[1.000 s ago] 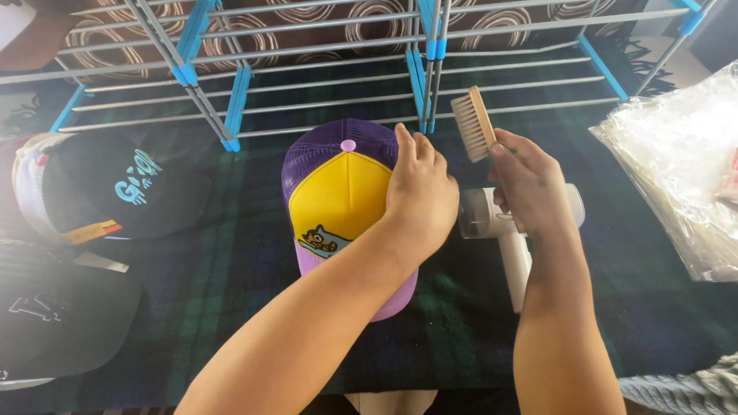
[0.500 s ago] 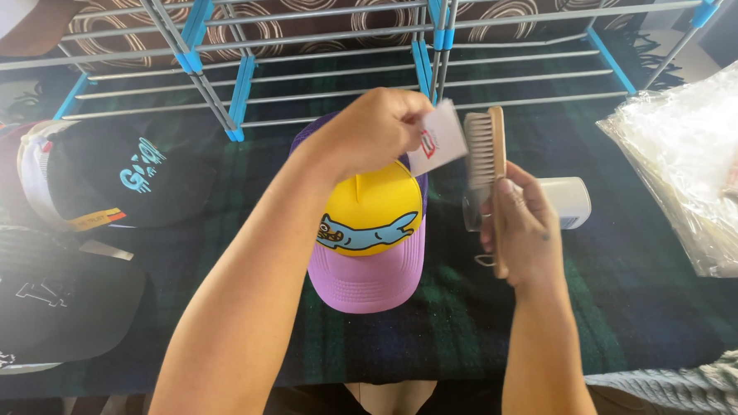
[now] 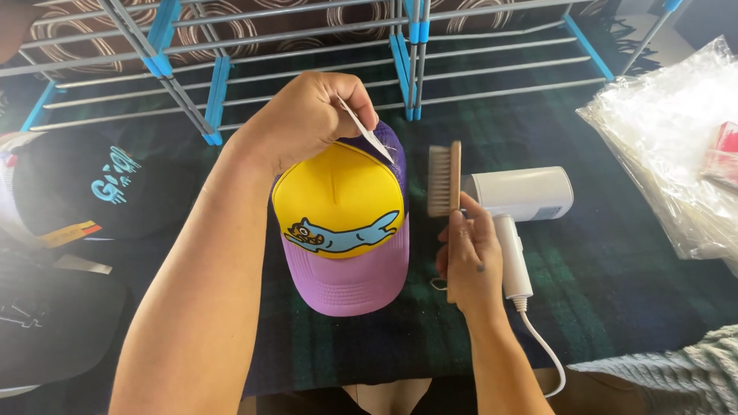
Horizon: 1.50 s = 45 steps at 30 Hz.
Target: The person places a white and brown cap on a metal rack, then picks up a purple and yellow cap. They brush the cap with a wooden brush and then use a hair dryer to dry it.
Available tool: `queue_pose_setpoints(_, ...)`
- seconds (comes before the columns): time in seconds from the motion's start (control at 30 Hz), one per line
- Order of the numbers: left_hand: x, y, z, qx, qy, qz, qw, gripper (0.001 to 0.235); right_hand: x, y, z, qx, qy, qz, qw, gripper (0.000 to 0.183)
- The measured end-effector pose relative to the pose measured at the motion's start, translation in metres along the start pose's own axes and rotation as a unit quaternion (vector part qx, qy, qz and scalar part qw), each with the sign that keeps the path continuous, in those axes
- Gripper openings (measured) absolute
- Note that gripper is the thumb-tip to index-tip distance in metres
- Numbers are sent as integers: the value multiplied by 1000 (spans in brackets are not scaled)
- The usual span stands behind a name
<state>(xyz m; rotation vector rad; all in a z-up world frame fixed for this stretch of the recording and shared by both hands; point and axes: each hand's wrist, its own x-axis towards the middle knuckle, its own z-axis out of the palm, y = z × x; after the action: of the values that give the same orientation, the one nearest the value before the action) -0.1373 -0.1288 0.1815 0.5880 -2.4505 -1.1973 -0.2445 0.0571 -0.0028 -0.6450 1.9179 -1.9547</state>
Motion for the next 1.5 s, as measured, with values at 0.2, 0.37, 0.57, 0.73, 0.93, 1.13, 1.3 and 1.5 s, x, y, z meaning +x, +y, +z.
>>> queue_pose_setpoints(0.2, -3, -6, -2, -37, 8, -4, 999, 29, -13, 15, 19, 160, -33, -22, 986, 43)
queue_pose_setpoints(0.37, -3, -16, -2, -48, 9, 17, 999, 26, 26, 15, -2, -35, -32, 29, 998, 39)
queue_pose_setpoints(0.57, -5, -13, -1, -56, 9, 14, 998, 27, 66, -22, 27, 102, -110, 28, 988, 38)
queue_pose_setpoints(0.73, -6, -10, 4, -19, 21, 31, 999, 33, 76, -22, 9, -62, -136, 39, 988, 37)
queue_pose_setpoints(0.93, -1, 10, 13, 74, 20, -2, 997, 24, 54, -90, 21, -78, -147, 161, 973, 41)
queue_pose_setpoints(1.13, 19, 16, 84, 154, 124, 186, 963, 34, 34, -104, -46, -185, -32, 148, 971, 38)
queue_pose_setpoints(1.3, -5, 29, 196, 196, 164, 146, 956, 12, 22, -73, -139, -5, 226, 109, 968, 26)
queue_pose_setpoints(1.5, 19, -27, 289, 118, -82, -236, 961, 86, 5, -28, -193, -13, 191, -42, 981, 22)
